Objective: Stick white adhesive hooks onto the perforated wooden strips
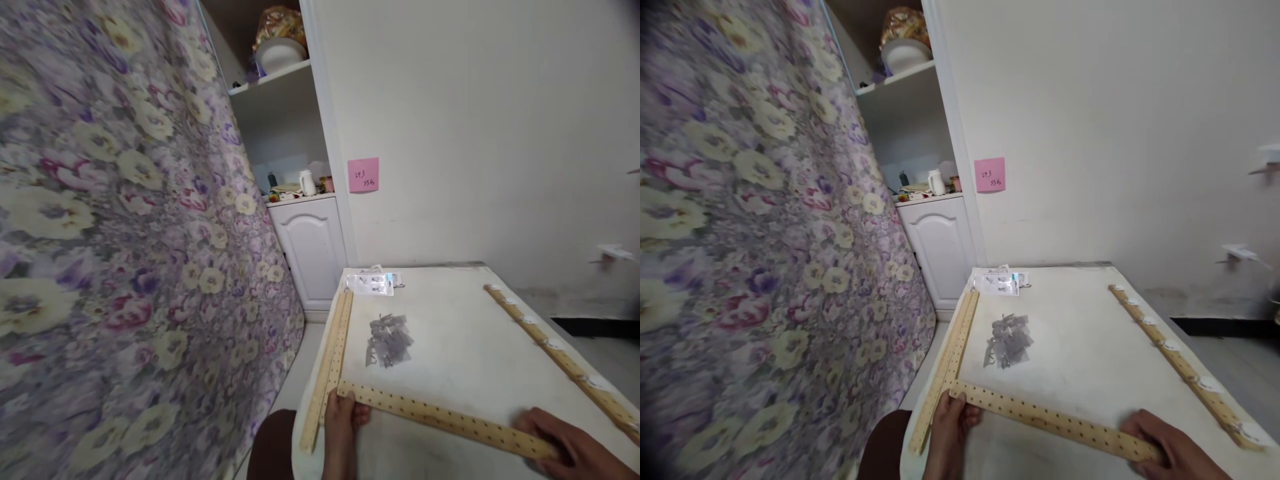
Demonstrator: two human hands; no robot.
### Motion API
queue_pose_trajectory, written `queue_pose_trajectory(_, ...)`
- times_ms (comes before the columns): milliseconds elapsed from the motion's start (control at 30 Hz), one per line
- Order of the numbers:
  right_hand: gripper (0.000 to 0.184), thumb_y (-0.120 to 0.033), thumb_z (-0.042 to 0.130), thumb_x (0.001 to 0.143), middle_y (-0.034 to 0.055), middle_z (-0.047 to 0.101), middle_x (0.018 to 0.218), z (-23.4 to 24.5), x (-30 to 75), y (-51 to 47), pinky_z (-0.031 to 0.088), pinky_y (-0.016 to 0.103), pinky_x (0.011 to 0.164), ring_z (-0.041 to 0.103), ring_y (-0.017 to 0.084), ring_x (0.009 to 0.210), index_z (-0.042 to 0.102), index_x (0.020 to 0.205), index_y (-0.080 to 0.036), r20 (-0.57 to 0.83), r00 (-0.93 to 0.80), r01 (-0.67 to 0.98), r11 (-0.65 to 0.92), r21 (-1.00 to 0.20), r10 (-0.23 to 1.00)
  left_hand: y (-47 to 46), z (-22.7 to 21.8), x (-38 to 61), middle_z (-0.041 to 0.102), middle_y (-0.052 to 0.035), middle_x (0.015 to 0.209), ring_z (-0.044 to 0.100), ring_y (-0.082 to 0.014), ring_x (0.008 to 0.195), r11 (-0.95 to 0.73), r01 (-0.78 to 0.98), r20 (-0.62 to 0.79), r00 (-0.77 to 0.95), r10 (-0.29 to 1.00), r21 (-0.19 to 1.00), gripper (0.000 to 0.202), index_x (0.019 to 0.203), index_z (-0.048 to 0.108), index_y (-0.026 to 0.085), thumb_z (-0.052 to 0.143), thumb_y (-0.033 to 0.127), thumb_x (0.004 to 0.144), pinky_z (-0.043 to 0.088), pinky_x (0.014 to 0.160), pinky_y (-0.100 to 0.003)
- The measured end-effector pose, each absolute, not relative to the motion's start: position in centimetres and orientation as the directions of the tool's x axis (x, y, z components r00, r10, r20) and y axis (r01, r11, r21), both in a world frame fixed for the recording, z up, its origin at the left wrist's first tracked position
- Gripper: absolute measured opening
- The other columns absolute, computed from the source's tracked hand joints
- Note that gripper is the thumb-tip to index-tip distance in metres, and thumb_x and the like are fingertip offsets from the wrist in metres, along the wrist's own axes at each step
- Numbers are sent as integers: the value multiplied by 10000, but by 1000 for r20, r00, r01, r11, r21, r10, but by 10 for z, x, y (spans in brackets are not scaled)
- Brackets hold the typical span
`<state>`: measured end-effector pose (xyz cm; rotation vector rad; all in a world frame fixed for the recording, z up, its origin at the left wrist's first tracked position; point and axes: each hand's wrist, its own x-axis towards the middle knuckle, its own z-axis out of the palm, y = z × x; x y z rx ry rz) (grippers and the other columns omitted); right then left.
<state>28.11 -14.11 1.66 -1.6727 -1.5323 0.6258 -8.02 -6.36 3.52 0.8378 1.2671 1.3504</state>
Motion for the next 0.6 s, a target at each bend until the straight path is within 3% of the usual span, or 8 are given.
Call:
queue_pose_trajectory(167, 318, -504, 611, 699, 90, 695, 866, 36, 310, -132, 490, 364, 803, 623, 280, 858, 722, 844, -243, 48, -88, 614, 92, -784, 995, -47, 30, -76, 557, 42, 636, 606, -141, 559, 88, 0, -87, -201, 976, 996, 300, 940, 469, 173, 568, 382, 749, 479, 527, -250)
queue_pose_trajectory(300, 338, -495, 659, 679, 114, 709, 947, 20, 320, -128, 490, 392, 878, 629, 302, 943, 741, 880, -235, 99, -24, 668, 90, -739, 995, -43, 33, -75, 547, 31, 645, 603, -178, 592, 69, 233, -26, -182, 983, 970, 301, 984, 496, 158, 491, 378, 778, 478, 583, -296)
queue_pose_trajectory(467, 419, -531, 650, 702, 118, 706, 1057, -3, 330, -129, 492, 416, 938, 627, 313, 1031, 735, 1000, -249, 194, 38, 721, 108, -684, 980, -41, 42, -77, 620, -52, 797, 594, -235, 810, 22, 534, 69, -150, 986, 845, 252, 924, 611, 144, 491, 273, 745, 434, 787, -344)
queue_pose_trajectory(600, 416, -521, 618, 746, 109, 692, 1105, -9, 336, -131, 506, 416, 935, 622, 307, 1058, 718, 1057, -263, 216, 6, 755, 137, -641, 976, -39, 45, -78, 648, -81, 843, 592, -236, 833, 5, 663, 72, -89, 993, 749, 298, 984, 637, 116, 470, 242, 773, 424, 792, -317)
